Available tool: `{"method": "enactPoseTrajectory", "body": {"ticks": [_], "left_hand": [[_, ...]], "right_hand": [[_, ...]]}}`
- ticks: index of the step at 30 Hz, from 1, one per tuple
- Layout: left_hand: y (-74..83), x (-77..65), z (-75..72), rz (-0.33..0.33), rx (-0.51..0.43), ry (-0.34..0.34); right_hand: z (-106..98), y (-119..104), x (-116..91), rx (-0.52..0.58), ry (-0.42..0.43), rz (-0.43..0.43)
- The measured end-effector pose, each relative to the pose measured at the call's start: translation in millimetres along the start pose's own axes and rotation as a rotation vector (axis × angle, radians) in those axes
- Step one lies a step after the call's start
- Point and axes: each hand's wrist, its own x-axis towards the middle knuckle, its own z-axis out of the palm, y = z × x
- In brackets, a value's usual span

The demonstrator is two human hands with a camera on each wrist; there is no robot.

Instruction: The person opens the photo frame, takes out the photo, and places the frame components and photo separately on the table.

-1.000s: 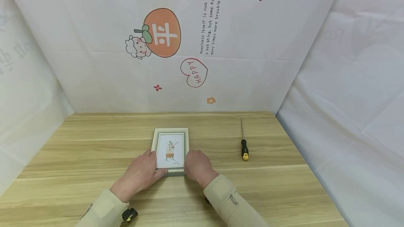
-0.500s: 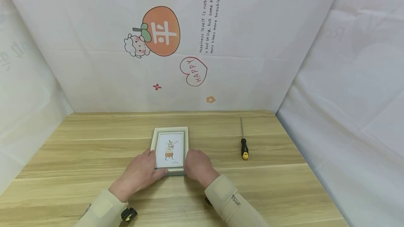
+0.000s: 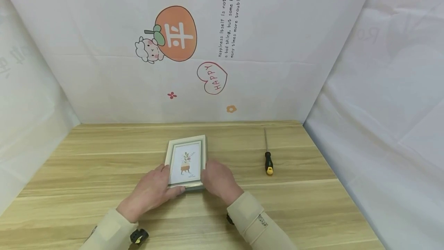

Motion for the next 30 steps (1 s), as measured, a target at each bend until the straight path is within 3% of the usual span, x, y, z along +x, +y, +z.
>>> {"method": "enactPoseTrajectory", "body": {"ticks": [9,13,16,24,30], "left_hand": [[-1.0,-2.0,-1.5,0.007,0.008,-0.013],[2.8,-2.2,-3.4,0.001,0.048,-0.016],[8.1,-3.6,-7.1,0.034,0.094,0.001],[29.9,-7.4,-14.1,0.150,0.221,0.106],[45.5,-10.5,-6.9,0.225,0.353,0.287]], "right_hand": [[-7.5,-2.4,-0.7,0.118,0.014,0.016],[-10.7,-6.1,-2.6,0.163,0.015,0.022],[-12.5,-8.8,-4.1,0.191,0.018,0.025],[-14.0,-14.1,-3.8,0.196,0.025,-0.004],[-11.8,-16.9,-2.4,0.189,0.046,-0.014]]}}
